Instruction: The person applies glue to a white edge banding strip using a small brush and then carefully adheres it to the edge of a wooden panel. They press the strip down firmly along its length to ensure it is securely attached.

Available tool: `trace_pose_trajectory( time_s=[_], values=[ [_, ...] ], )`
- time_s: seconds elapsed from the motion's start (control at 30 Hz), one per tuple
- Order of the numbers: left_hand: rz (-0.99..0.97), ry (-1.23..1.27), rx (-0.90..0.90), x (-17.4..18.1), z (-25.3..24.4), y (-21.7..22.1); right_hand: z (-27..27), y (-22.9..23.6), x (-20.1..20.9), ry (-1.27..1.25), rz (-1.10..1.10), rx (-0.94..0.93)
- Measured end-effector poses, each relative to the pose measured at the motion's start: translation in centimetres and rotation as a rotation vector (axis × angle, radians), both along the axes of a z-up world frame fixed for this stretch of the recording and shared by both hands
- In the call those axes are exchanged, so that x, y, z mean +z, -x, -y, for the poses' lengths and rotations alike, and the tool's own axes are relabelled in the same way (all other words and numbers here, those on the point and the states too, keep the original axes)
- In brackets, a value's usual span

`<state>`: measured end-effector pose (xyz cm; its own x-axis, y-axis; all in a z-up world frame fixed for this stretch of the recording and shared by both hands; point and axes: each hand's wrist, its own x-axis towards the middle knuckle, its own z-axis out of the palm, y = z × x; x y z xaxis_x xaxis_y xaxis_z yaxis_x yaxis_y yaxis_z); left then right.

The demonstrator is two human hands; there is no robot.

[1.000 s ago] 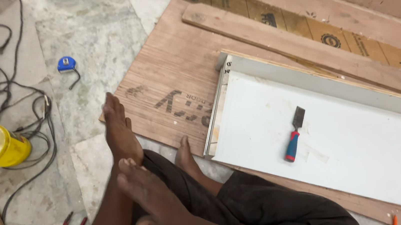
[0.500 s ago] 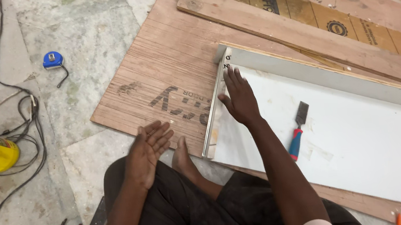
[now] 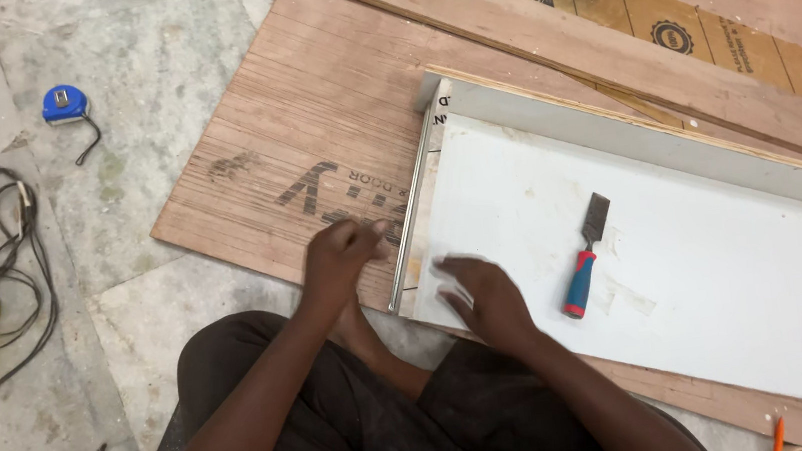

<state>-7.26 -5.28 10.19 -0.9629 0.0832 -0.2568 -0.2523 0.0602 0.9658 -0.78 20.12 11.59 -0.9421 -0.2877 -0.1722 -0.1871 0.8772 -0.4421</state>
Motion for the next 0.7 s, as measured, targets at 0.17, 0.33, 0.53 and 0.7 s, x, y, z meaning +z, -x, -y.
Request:
trace_pose_trajectory(
  time_s=[0.17, 0.33, 0.53, 0.7],
  values=[
    [-0.266, 0.3, -0.157, -3.3, -6.1, 3.6, 0.0, 9.1, -0.8, 0.11, -0.422, -0.025],
    [-0.029, 0.127, -0.21, -7.2, -6.1, 4.7, -0.8, 17.2, -1.7, -0.144, -0.527, 0.069],
    [0.005, 0.035, -0.052, -7.0, -6.0, 7.3, -0.6, 14.8, -4.0, -0.184, -0.627, 0.249],
    [-0.033, 0.109, -0.098, -7.2, -7.7, 6.2, -0.8, 17.3, -6.7, 0.324, -0.541, -0.372]
  ],
)
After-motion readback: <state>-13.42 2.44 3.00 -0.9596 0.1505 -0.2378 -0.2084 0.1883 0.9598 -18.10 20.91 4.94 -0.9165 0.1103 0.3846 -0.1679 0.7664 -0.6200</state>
